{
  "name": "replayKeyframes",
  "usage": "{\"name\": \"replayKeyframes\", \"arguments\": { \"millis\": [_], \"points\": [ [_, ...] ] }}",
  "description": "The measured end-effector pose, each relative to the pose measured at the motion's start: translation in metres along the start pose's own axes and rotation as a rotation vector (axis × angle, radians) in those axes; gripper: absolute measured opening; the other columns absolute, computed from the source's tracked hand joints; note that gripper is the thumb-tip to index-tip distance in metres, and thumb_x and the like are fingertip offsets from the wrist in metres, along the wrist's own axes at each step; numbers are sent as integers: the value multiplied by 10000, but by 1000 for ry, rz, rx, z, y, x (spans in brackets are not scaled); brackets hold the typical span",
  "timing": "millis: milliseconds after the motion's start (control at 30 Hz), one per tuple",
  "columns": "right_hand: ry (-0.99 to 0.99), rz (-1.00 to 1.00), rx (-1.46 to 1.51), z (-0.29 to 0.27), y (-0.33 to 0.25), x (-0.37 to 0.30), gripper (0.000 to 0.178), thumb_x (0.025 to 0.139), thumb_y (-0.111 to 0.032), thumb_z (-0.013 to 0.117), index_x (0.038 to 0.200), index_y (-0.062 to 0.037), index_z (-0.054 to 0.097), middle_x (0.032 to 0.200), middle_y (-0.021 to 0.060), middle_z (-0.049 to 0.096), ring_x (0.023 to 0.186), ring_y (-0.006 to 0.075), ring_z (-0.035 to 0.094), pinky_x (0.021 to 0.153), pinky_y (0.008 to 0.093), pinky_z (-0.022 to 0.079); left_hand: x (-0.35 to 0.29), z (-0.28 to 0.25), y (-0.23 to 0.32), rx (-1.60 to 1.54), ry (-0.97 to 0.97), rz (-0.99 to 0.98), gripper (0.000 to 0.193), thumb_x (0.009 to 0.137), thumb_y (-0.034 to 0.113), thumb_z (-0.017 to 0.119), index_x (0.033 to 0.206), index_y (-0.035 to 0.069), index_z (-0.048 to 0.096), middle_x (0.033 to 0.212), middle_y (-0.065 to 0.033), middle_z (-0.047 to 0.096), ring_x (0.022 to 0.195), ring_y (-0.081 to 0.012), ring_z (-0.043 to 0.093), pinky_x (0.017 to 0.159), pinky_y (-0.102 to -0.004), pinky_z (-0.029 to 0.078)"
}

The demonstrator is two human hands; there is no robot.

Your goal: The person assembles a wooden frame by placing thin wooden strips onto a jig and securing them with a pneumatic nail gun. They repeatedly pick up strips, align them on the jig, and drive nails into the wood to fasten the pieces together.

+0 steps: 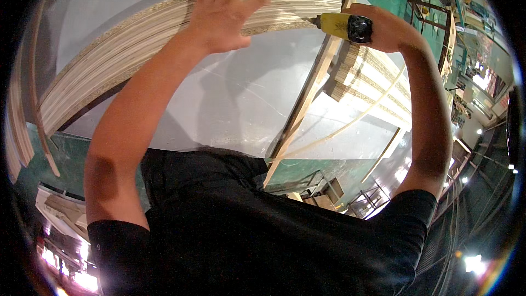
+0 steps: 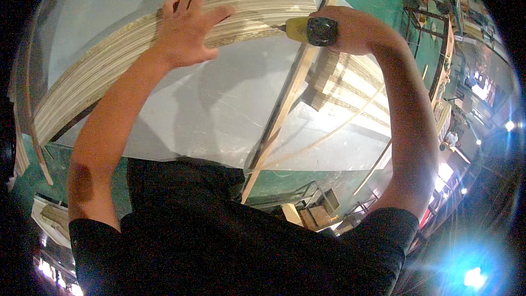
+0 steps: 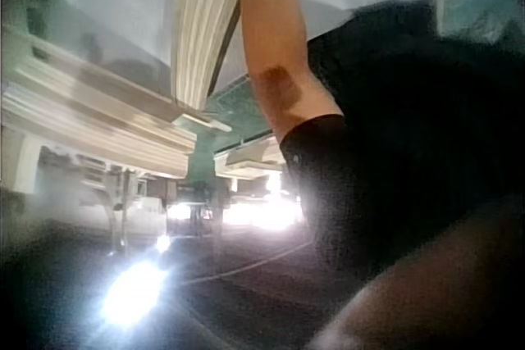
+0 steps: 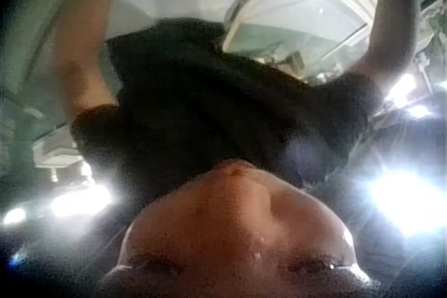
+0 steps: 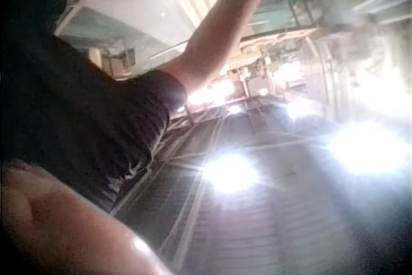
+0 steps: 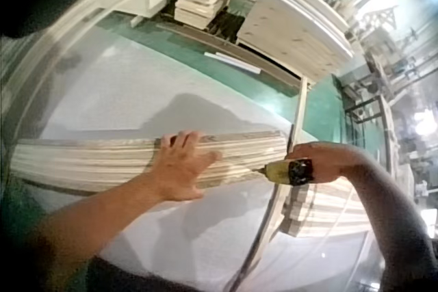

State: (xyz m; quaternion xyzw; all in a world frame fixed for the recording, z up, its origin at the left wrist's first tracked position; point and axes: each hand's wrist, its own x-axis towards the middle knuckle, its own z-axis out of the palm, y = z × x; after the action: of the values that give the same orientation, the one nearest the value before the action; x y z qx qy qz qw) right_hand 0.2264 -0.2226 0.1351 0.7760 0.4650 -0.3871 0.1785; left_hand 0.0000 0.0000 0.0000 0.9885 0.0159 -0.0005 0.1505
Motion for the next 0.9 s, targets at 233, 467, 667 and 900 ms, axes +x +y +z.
{"name": "replayKeyframes", "arguments": {
  "millis": [233,467,667,900],
  "points": [
    [-59,4,30,-3,2,2,660,846,-100,800,1446,-164,533,1403,141,603,1284,329,596,1093,445,501,1,5,-3,-17,59,27,837,638,354,868,1400,405,524,1484,-94,399,1370,-315,383,1046,-546,309],
    [-101,118,-38,-5,-16,-6,707,852,-111,799,1488,-193,501,1443,165,569,1357,335,531,1145,451,455,-1,14,-1,-36,89,21,815,629,346,875,1376,402,553,1463,-91,429,1368,-310,391,1058,-548,311],
    [-17,120,295,19,-10,-26,639,776,-107,810,1374,-85,586,1299,184,659,1220,346,623,1071,454,499,6,-1,-1,-82,-12,2,805,634,378,877,1383,393,581,1521,-110,414,1392,-321,384,1068,-538,323],
    [-28,321,483,55,-118,-83,482,760,-174,829,1193,-41,663,1064,193,721,996,307,702,909,411,556,-29,-35,-23,-248,57,-20,703,838,453,769,1452,201,536,1553,-172,387,1424,-403,381,1172,-574,287]
  ]
}}
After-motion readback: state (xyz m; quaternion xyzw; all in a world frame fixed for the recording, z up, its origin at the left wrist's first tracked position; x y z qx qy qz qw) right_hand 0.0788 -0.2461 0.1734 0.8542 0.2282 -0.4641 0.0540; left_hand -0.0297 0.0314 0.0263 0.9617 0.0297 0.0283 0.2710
